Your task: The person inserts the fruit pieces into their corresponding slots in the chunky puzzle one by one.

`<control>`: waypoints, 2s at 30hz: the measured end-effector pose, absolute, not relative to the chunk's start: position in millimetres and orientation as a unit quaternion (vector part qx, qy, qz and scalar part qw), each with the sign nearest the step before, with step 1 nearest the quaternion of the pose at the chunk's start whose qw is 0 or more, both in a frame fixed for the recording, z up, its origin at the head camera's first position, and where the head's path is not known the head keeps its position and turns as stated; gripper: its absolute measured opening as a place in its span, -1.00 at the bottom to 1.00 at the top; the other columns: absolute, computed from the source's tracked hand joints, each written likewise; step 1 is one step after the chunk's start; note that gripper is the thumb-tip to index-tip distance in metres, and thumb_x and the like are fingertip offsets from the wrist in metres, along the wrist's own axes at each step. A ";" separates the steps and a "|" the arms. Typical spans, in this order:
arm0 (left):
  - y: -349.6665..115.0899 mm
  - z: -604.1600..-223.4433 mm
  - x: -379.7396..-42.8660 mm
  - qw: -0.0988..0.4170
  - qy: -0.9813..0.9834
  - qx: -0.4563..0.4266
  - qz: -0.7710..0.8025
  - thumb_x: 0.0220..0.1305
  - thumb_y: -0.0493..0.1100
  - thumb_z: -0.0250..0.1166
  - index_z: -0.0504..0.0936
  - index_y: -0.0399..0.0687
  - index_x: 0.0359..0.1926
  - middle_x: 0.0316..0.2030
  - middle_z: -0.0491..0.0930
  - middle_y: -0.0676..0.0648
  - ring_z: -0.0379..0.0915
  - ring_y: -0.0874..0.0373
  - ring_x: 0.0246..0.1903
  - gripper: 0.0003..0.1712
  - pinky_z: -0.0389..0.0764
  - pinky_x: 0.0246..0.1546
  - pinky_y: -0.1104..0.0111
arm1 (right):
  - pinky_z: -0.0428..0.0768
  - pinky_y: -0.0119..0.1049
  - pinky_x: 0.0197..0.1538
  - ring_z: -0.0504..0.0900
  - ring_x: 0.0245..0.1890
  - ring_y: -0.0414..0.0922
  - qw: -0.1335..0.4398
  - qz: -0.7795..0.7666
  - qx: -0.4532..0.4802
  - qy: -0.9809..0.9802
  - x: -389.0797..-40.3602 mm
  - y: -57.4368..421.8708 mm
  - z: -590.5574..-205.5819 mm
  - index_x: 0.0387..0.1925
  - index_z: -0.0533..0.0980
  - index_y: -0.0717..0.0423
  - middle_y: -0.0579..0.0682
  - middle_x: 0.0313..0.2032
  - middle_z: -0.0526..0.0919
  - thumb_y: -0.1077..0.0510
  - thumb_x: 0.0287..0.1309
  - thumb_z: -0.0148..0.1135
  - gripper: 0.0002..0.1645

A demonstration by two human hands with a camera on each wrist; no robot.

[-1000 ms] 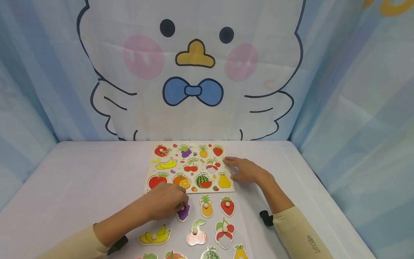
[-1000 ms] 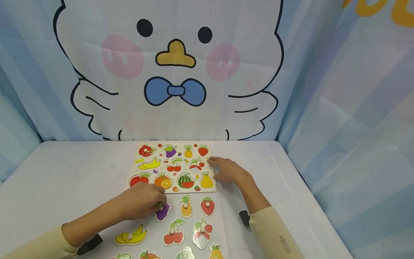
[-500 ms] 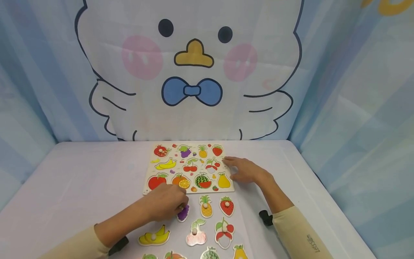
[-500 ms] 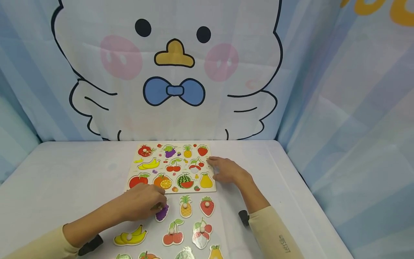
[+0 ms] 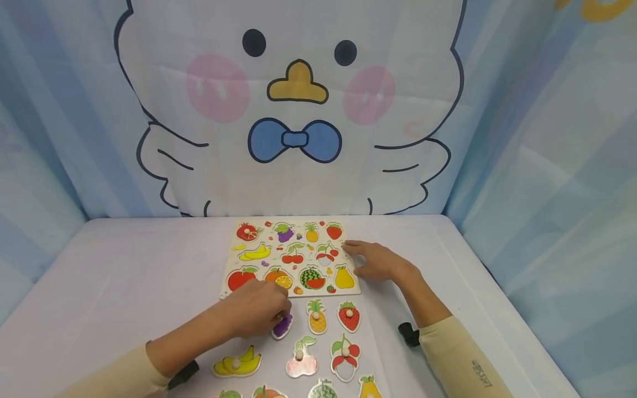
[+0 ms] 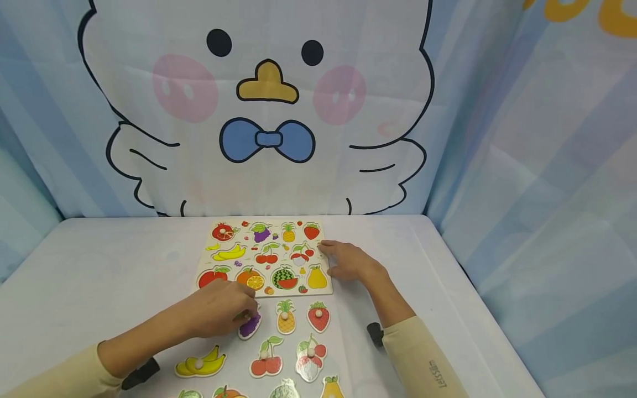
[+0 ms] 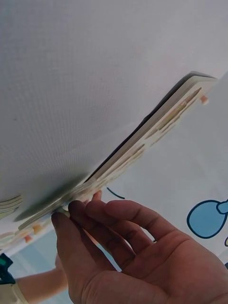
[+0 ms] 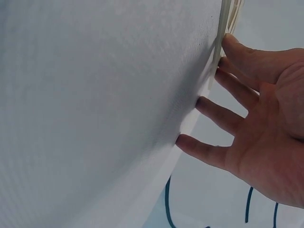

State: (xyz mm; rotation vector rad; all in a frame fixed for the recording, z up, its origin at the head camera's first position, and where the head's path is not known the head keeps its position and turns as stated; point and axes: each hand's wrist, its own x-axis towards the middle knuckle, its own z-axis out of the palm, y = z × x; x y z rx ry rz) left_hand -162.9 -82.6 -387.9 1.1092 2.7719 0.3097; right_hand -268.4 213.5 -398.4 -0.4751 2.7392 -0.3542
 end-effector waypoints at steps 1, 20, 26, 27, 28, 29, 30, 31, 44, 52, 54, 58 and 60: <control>-82.7 -387.3 -163.5 0.069 0.921 0.369 0.103 0.25 -0.17 0.51 0.84 0.02 -0.25 -0.47 0.61 0.17 0.36 0.35 -0.51 -0.95 0.45 -0.43 0.53 | 0.28 0.22 0.51 0.21 0.58 0.17 0.168 -0.124 -0.167 0.964 -268.5 213.6 -398.5 0.57 0.29 -0.11 -0.02 0.60 0.22 0.11 0.34 0.37 -0.17; -86.9 -384.6 -180.6 0.062 0.929 0.354 0.091 0.26 -0.18 0.50 0.85 0.04 -0.22 -0.37 0.69 0.13 0.43 0.31 -0.42 -0.93 0.50 -0.38 0.50 | 0.28 0.20 0.52 0.20 0.59 0.15 0.167 -0.130 -0.167 0.963 -267.8 212.2 -397.5 0.57 0.30 -0.10 -0.03 0.60 0.22 0.11 0.33 0.38 -0.16; -88.0 -385.0 -191.9 0.061 0.937 0.335 0.081 0.26 -0.17 0.51 0.85 0.05 -0.21 -0.33 0.72 0.12 0.48 0.28 -0.40 -0.91 0.55 -0.34 0.50 | 0.29 0.20 0.52 0.21 0.58 0.15 0.165 -0.127 -0.163 0.964 -268.0 212.9 -397.8 0.56 0.30 -0.11 -0.04 0.60 0.23 0.11 0.33 0.38 -0.17; -88.5 -385.1 -193.4 0.059 0.938 0.333 0.079 0.26 -0.16 0.51 0.85 0.05 -0.20 -0.32 0.73 0.11 0.49 0.28 -0.38 -0.91 0.56 -0.33 0.50 | 0.29 0.20 0.52 0.22 0.58 0.15 0.166 -0.127 -0.162 0.964 -268.1 213.0 -397.9 0.56 0.30 -0.11 -0.04 0.60 0.23 0.11 0.33 0.38 -0.17; -89.1 -385.7 -194.8 0.058 0.938 0.332 0.077 0.25 -0.16 0.51 0.85 0.05 -0.20 -0.32 0.73 0.11 0.50 0.28 -0.38 -0.90 0.57 -0.32 0.50 | 0.29 0.20 0.52 0.21 0.58 0.15 0.166 -0.128 -0.161 0.964 -268.2 212.7 -397.9 0.56 0.30 -0.11 -0.04 0.60 0.23 0.10 0.33 0.38 -0.17; -89.8 -386.3 -196.0 0.054 0.938 0.333 0.076 0.26 -0.16 0.51 0.85 0.04 -0.20 -0.32 0.73 0.10 0.52 0.27 -0.37 -0.91 0.57 -0.32 0.49 | 0.29 0.20 0.52 0.21 0.58 0.15 0.167 -0.128 -0.161 0.964 -268.2 212.5 -398.0 0.56 0.30 -0.12 -0.05 0.60 0.23 0.10 0.33 0.38 -0.17; -90.5 -387.0 -197.3 0.052 0.939 0.333 0.075 0.26 -0.16 0.51 0.85 0.04 -0.20 -0.31 0.74 0.10 0.53 0.27 -0.36 -0.90 0.57 -0.32 0.50 | 0.29 0.20 0.52 0.21 0.58 0.15 0.168 -0.128 -0.160 0.964 -268.4 212.3 -398.0 0.56 0.30 -0.12 -0.05 0.60 0.23 0.10 0.34 0.38 -0.17; -91.1 -387.3 -198.5 0.050 0.939 0.333 0.074 0.25 -0.16 0.51 0.86 0.04 -0.20 -0.30 0.75 0.09 0.54 0.27 -0.35 -0.90 0.56 -0.33 0.50 | 0.28 0.20 0.52 0.21 0.58 0.15 0.168 -0.129 -0.160 0.964 -268.7 212.0 -398.1 0.56 0.30 -0.12 -0.06 0.60 0.22 0.10 0.34 0.38 -0.17; -87.2 -385.2 -218.6 0.041 0.941 0.329 0.073 0.31 -0.18 0.46 0.86 0.01 -0.19 -0.27 0.77 0.04 0.55 0.22 -0.34 -0.91 0.57 -0.35 0.47 | 0.30 0.20 0.51 0.21 0.58 0.14 0.167 -0.137 -0.151 0.965 -267.4 212.7 -400.2 0.56 0.31 -0.14 -0.07 0.60 0.23 0.11 0.32 0.40 -0.16; -88.0 -387.8 -235.7 0.041 0.943 0.320 0.085 0.30 -0.19 0.48 0.85 -0.02 -0.18 -0.27 0.76 0.02 0.59 0.20 -0.31 -0.90 0.69 -0.21 0.40 | 0.30 0.22 0.50 0.23 0.57 0.16 0.162 -0.134 -0.153 0.966 -265.6 212.9 -398.1 0.55 0.32 -0.12 -0.05 0.59 0.24 0.10 0.32 0.40 -0.17; -88.8 -389.1 -239.4 0.043 0.946 0.310 0.085 0.31 -0.17 0.47 0.84 -0.01 -0.14 -0.23 0.76 0.02 0.63 0.18 -0.24 -0.88 0.71 -0.16 0.38 | 0.30 0.22 0.50 0.22 0.57 0.16 0.162 -0.134 -0.153 0.966 -266.1 212.3 -397.1 0.56 0.31 -0.13 -0.05 0.60 0.24 0.10 0.32 0.40 -0.17; -89.1 -390.9 -247.3 0.046 0.949 0.298 0.089 0.32 -0.16 0.47 0.84 0.00 -0.11 -0.18 0.77 0.00 0.65 0.13 -0.17 -0.85 0.71 -0.14 0.36 | 0.31 0.20 0.51 0.22 0.58 0.14 0.163 -0.138 -0.150 0.965 -265.8 212.5 -398.0 0.56 0.31 -0.14 -0.07 0.60 0.24 0.10 0.32 0.40 -0.17; -89.4 -390.8 -251.1 0.044 0.950 0.298 0.084 0.31 -0.16 0.47 0.84 -0.01 -0.12 -0.19 0.77 0.00 0.65 0.12 -0.17 -0.86 0.71 -0.13 0.35 | 0.31 0.20 0.50 0.22 0.58 0.13 0.165 -0.139 -0.150 0.965 -265.6 212.3 -398.4 0.56 0.31 -0.14 -0.08 0.60 0.23 0.10 0.32 0.40 -0.17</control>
